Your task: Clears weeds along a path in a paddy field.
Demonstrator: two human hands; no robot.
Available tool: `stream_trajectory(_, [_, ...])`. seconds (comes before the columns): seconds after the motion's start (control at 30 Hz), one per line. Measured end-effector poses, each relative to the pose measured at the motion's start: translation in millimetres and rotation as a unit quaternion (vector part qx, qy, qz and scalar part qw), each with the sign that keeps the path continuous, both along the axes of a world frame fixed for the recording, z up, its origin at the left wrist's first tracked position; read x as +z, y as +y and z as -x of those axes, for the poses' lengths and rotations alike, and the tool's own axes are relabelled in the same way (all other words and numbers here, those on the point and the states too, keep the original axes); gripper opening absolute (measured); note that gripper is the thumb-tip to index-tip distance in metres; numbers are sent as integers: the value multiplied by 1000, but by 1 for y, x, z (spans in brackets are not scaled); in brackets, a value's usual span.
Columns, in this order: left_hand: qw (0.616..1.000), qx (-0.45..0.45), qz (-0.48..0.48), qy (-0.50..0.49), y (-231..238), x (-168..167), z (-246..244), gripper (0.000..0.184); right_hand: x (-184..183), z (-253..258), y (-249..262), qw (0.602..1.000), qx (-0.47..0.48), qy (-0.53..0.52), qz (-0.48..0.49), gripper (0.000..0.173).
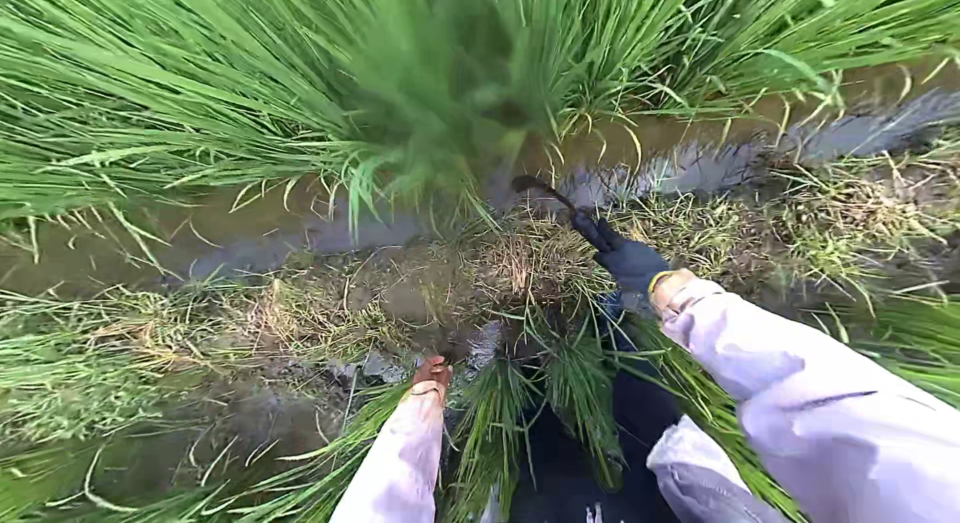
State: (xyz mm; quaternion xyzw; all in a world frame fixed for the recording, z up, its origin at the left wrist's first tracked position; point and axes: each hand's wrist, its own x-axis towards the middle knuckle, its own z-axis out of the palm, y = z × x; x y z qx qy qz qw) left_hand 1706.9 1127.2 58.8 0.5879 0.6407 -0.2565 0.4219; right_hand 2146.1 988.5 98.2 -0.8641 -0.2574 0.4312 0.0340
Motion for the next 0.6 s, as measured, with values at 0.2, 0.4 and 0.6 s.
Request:
stream_trajectory(0.2, [994, -93, -53, 8, 16, -113, -18, 44, -149, -31, 102, 996, 14, -27, -89, 72])
stream_trajectory(0.4, [974, -198, -112, -1, 75, -129, -81, 45, -166, -47, 167, 997, 64, -8, -53, 46])
stream_trajectory(0.6, [870, -383, -279, -134, 156, -156, -152, 47, -200, -43, 162, 991, 92, -22, -90, 55])
